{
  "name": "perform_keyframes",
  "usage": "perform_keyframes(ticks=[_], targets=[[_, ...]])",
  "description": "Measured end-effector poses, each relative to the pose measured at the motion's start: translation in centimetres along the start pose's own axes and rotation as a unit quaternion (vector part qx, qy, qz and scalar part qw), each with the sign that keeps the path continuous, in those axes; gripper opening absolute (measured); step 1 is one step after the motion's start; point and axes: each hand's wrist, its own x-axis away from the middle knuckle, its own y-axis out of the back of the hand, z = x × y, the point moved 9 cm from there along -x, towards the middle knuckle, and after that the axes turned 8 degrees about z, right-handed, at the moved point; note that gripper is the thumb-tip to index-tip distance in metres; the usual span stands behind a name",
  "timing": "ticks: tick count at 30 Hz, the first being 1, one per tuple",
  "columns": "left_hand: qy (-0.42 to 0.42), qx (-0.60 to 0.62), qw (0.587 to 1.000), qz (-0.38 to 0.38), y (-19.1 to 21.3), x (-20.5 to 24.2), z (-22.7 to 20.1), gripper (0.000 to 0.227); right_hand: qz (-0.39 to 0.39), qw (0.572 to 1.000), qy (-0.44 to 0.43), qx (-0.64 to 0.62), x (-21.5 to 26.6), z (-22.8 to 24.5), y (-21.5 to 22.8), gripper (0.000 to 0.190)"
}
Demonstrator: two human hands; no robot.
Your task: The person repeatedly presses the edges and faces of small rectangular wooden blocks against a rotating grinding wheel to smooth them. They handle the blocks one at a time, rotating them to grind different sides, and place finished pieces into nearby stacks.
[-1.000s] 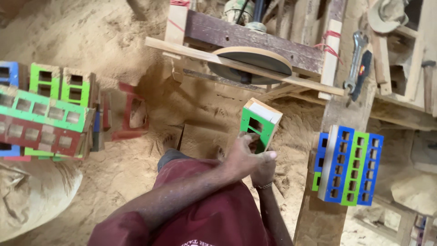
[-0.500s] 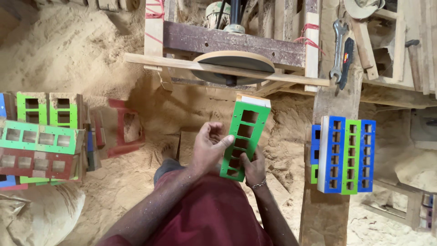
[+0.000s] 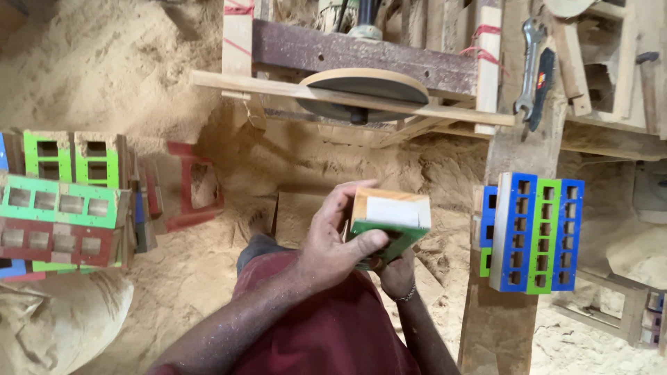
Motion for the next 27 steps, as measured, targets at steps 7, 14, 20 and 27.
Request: perform_keyframes(ticks=[7,14,20,27], targets=[[-0.033,-0.02,0.999,-0.023,-1.2,1.2,-1.9,0.051,0.028,0.995,0.037,0.086,0.8,1.2,-0.3,0.038],[-0.008,0.07,0.996,-0.045,-2.1,1.5,-1.4,0.055,0.026,0.997,0.02,-0.071,1.5,0.5,-0.5,0.055],[-0.004,0.054,0.997,-0.06,-1.3,1.0,-0.6,0.056,0.043,0.995,0.074,0.052,0.9,1.4,-0.9,0.067],[0.126,-0.043,0.984,-0.119,1.7,-3.6,3.0,0.059,0.05,0.993,0.099,-0.032,-4.1,2.8,-0.8,0.067]])
